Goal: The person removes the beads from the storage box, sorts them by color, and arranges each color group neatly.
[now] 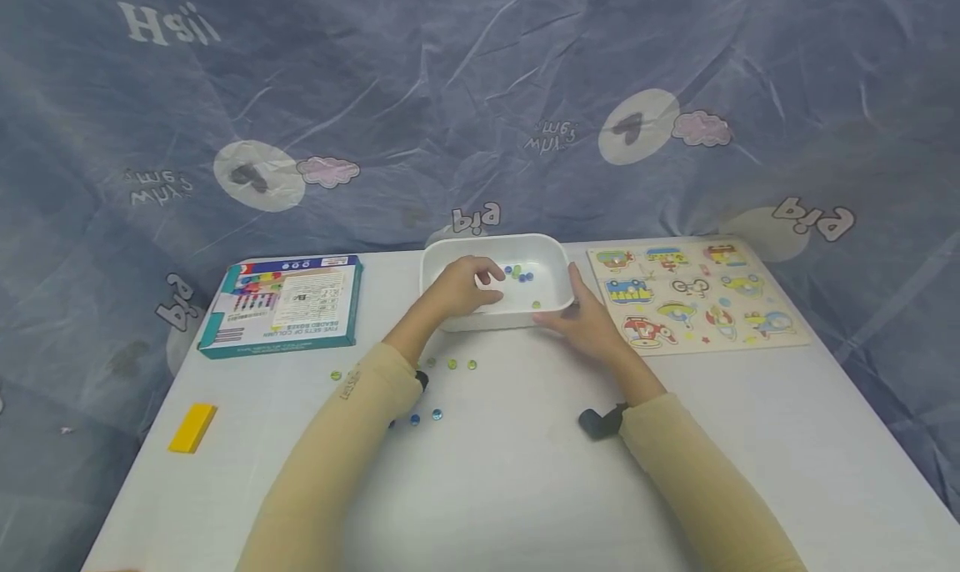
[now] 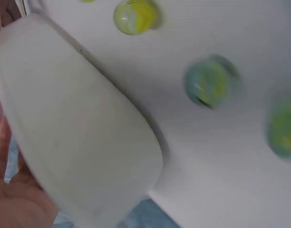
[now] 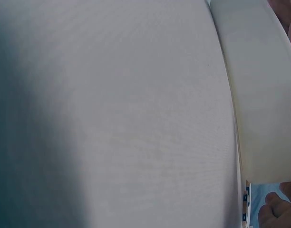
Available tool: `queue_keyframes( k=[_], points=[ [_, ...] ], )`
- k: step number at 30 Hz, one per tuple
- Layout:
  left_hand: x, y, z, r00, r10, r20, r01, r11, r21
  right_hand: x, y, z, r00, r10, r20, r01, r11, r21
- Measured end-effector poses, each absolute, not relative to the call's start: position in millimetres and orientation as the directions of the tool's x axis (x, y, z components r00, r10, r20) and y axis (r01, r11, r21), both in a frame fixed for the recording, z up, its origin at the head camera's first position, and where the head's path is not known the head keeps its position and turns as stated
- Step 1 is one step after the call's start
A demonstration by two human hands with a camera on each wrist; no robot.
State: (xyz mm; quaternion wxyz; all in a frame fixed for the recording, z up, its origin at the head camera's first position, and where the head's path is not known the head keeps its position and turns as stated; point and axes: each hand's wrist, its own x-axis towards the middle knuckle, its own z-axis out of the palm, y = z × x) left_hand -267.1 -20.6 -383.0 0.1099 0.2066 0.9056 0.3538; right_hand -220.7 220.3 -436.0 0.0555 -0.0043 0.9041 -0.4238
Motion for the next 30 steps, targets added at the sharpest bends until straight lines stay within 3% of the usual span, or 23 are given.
queue_keyframes(
  k=[5, 17, 30],
  points=[
    [-288.1, -9.8, -392.4, -0.836, 0.524, -0.163, 0.26, 0.64, 0.722, -221.2, 221.0, -437.0, -0.994, -0.06, -0.089, 0.029, 0.645, -0.763],
    [-312.3, 22.9, -420.3, -0.753, 0.628, -0.197, 0.31, 0.602, 0.736, -219.8, 220.6, -437.0, -0.996, -0.065, -0.063, 0.006, 0.65, -0.76],
    [-312.1, 36.7, -427.5, -0.735, 0.644, -0.212, 0.348, 0.626, 0.697, -220.4, 221.5, -439.0, -0.996, -0.064, -0.055, 0.001, 0.64, -0.768]
  ],
)
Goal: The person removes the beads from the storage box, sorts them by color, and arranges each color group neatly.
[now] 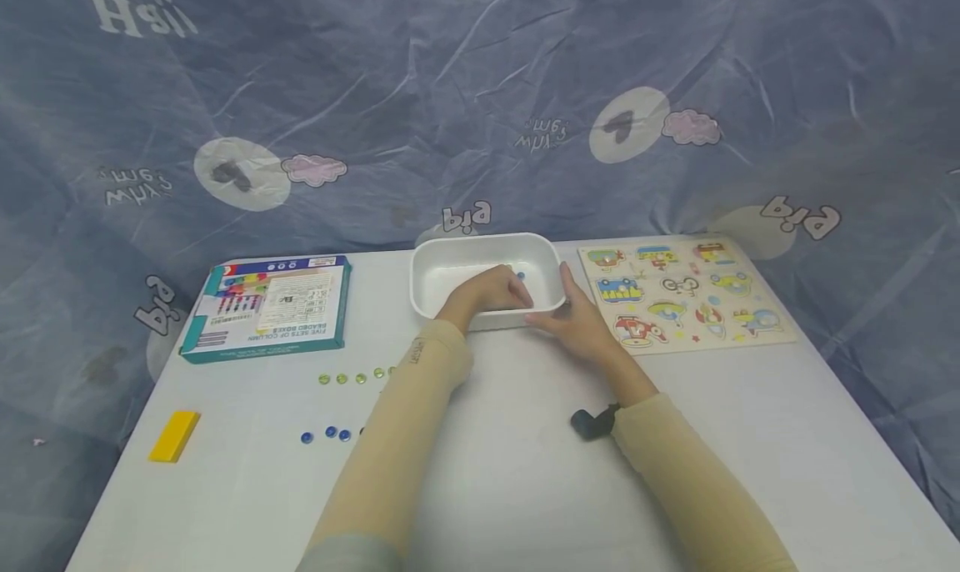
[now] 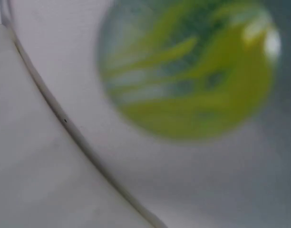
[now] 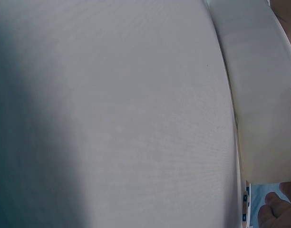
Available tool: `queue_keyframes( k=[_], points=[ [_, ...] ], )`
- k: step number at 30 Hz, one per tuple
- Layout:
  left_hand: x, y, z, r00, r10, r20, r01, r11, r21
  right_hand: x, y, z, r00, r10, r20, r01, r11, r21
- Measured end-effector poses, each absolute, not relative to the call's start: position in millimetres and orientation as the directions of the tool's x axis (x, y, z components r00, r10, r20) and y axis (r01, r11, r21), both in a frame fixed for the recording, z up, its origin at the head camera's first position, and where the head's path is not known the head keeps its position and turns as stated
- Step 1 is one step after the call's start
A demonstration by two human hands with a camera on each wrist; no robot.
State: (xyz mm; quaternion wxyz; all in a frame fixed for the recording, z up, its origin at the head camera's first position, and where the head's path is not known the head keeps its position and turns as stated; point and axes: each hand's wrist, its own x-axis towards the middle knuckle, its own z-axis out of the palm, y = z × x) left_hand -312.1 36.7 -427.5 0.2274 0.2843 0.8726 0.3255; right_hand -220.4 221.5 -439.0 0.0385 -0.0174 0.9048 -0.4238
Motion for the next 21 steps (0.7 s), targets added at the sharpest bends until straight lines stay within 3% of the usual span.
queue_keyframes(
  k=[21],
  points=[
    [-307.5, 25.1, -420.2, -0.691, 0.647, -0.322, 0.328, 0.678, 0.658, -219.6, 222.0, -438.9, -0.997, -0.064, -0.049, -0.003, 0.636, -0.772]
  ],
)
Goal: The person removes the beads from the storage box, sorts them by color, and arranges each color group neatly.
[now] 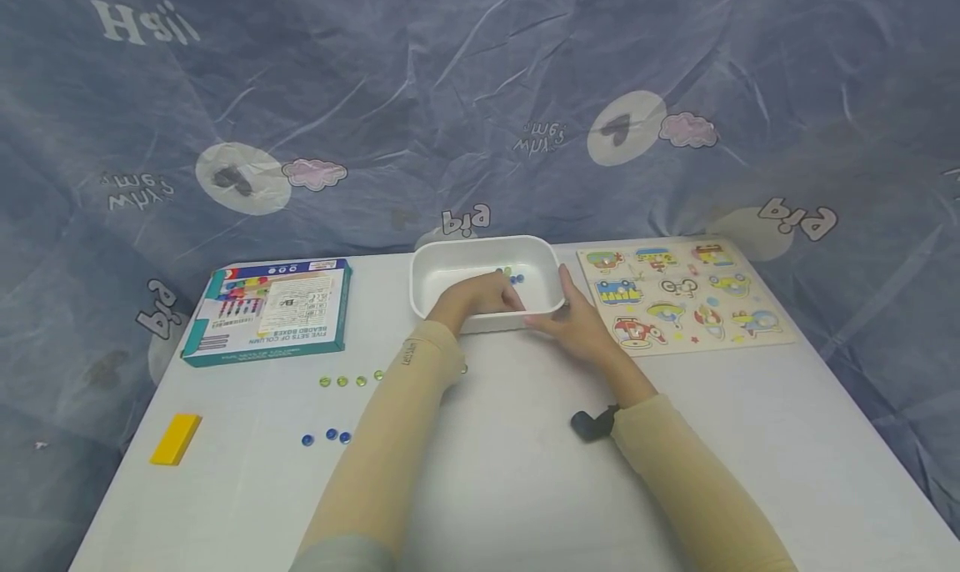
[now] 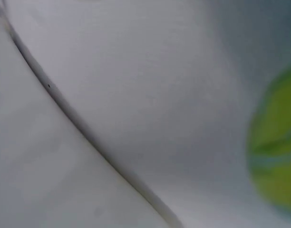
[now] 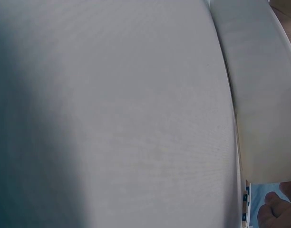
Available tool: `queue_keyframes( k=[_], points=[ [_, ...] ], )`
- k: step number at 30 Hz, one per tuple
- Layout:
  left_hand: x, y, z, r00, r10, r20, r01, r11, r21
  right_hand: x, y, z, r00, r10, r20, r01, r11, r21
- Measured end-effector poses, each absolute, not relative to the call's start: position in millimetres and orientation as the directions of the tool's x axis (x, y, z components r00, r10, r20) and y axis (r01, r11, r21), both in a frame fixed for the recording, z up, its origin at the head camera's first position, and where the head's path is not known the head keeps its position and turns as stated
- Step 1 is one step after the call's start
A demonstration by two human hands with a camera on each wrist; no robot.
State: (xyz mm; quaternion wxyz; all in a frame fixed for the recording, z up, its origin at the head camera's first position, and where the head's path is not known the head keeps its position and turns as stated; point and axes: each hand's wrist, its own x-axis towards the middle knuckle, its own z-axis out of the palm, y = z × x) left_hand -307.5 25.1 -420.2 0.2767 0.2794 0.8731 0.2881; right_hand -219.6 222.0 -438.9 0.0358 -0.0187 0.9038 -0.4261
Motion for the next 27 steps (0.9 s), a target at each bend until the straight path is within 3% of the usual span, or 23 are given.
queue_keyframes(
  k=[8, 27],
  points=[
    [-306.6, 21.0, -421.3, -0.69, 0.655, -0.308, 0.345, 0.672, 0.655, -219.4, 220.7, -437.2, -0.997, -0.064, -0.052, -0.001, 0.64, -0.768],
    [-296.5, 10.8, -380.0, -0.781, 0.623, -0.036, 0.407, 0.552, 0.728, -220.2, 222.0, -439.2, -0.995, -0.063, -0.074, 0.015, 0.651, -0.759]
  ],
)
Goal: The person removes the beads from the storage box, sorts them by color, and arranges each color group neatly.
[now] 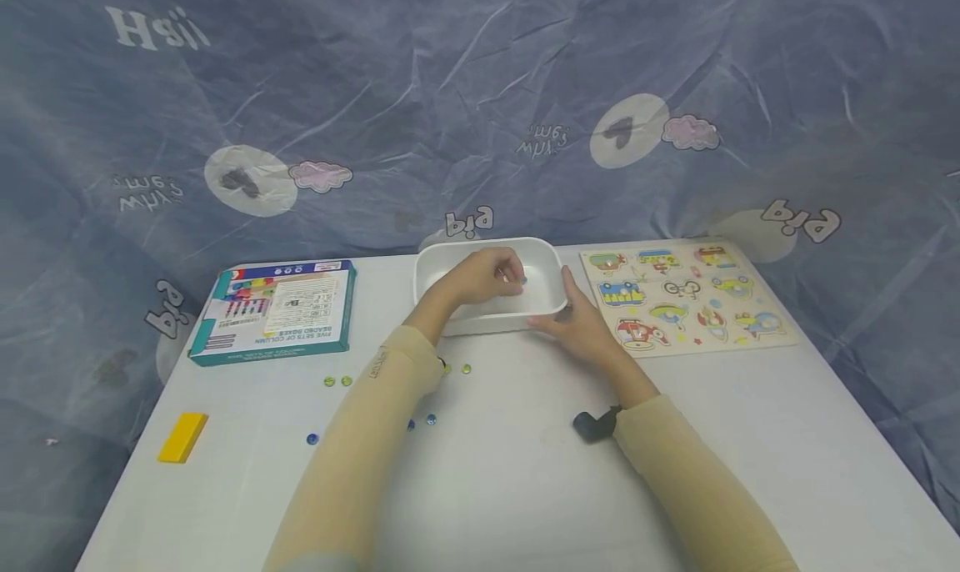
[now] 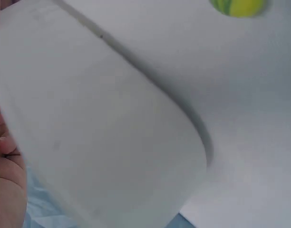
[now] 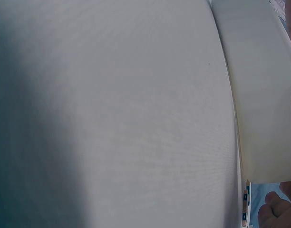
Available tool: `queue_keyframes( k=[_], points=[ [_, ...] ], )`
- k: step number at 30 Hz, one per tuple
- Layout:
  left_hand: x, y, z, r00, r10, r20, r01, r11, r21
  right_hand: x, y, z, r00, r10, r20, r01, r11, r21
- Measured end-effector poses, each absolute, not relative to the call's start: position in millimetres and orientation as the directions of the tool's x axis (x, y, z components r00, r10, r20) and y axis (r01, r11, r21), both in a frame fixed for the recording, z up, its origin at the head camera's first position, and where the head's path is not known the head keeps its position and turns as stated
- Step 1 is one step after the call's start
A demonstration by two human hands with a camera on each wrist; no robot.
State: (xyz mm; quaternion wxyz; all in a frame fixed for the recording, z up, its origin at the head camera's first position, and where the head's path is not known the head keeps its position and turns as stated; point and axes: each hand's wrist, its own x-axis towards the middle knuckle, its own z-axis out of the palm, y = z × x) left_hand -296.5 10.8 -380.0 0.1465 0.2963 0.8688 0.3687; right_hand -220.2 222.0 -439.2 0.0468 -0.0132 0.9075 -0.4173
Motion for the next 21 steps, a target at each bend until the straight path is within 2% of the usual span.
queue_keyframes(
  k=[13, 16, 21],
  points=[
    [-248.9, -21.5, -356.8, -0.798, 0.591, 0.115, 0.491, 0.528, 0.693, -219.5, 222.5, -438.6, -0.994, -0.063, -0.091, 0.027, 0.657, -0.754],
    [-232.2, -28.1, -358.3, -0.826, 0.553, 0.11, 0.457, 0.541, 0.706, -220.8, 222.8, -439.6, -0.994, -0.06, -0.091, 0.029, 0.659, -0.752],
    [-206.0, -38.2, -368.6, -0.889, 0.457, 0.03, 0.307, 0.548, 0.778, -221.4, 222.0, -440.2, -0.994, -0.058, -0.089, 0.029, 0.657, -0.753]
  ],
)
